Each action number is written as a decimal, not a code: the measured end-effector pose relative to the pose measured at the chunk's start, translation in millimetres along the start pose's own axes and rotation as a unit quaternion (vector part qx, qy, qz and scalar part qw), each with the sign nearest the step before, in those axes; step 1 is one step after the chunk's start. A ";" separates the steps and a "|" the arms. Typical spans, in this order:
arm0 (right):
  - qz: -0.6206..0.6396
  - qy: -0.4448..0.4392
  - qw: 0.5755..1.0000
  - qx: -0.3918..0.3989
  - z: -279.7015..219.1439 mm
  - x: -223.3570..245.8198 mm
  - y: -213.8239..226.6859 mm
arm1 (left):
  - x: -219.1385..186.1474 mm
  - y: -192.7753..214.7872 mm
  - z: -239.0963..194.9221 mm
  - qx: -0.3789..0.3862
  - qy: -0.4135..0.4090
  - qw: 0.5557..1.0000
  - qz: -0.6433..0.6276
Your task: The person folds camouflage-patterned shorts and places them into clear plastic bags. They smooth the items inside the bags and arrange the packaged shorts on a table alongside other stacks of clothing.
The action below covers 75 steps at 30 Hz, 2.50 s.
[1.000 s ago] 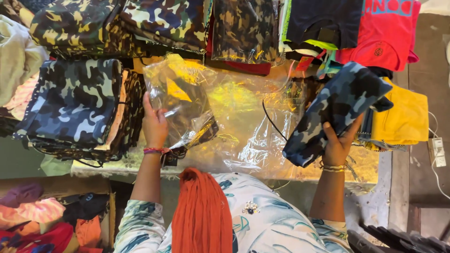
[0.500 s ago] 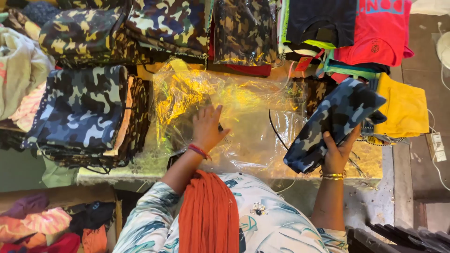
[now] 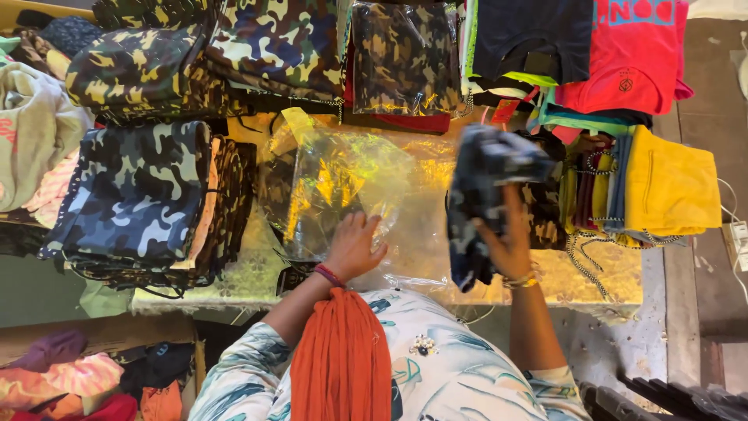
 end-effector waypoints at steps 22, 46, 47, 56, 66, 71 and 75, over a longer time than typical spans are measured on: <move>-0.268 0.195 0.890 0.314 7.4 -12.5 -225.6 | 24.1 31.4 13.6 -0.059 -0.074 0.996 -0.001; 0.180 0.012 0.972 -0.153 -5.7 -98.0 -50.6 | -2.7 48.8 75.8 -0.122 -0.206 0.938 0.251; 0.169 -0.007 0.964 -0.203 -2.4 -100.1 -38.2 | 8.9 25.8 66.0 -0.071 -0.195 0.943 0.260; 0.043 0.154 0.987 0.026 55.0 63.1 -24.7 | 32.0 -37.7 19.6 0.122 -0.099 0.967 0.199; -0.130 0.026 0.947 0.294 84.9 -77.8 -203.1 | 62.1 -54.5 -27.6 0.116 -0.128 0.961 0.216; 0.093 -0.003 0.957 0.276 85.0 -131.4 -215.0 | 69.8 -25.4 -79.9 0.071 -0.186 0.959 0.200; 0.157 -0.008 0.945 0.286 84.7 -130.9 -217.2 | 69.1 -11.3 -77.0 0.088 -0.082 0.986 0.120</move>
Point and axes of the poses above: each hand's wrist, its own z-axis towards the middle knuckle, its own y-axis out of the back of the hand, x = y × z, the point moved 7 cm from there along z, towards the middle knuckle, and after that the axes turned 7 degrees about y, right-handed, at the moved point
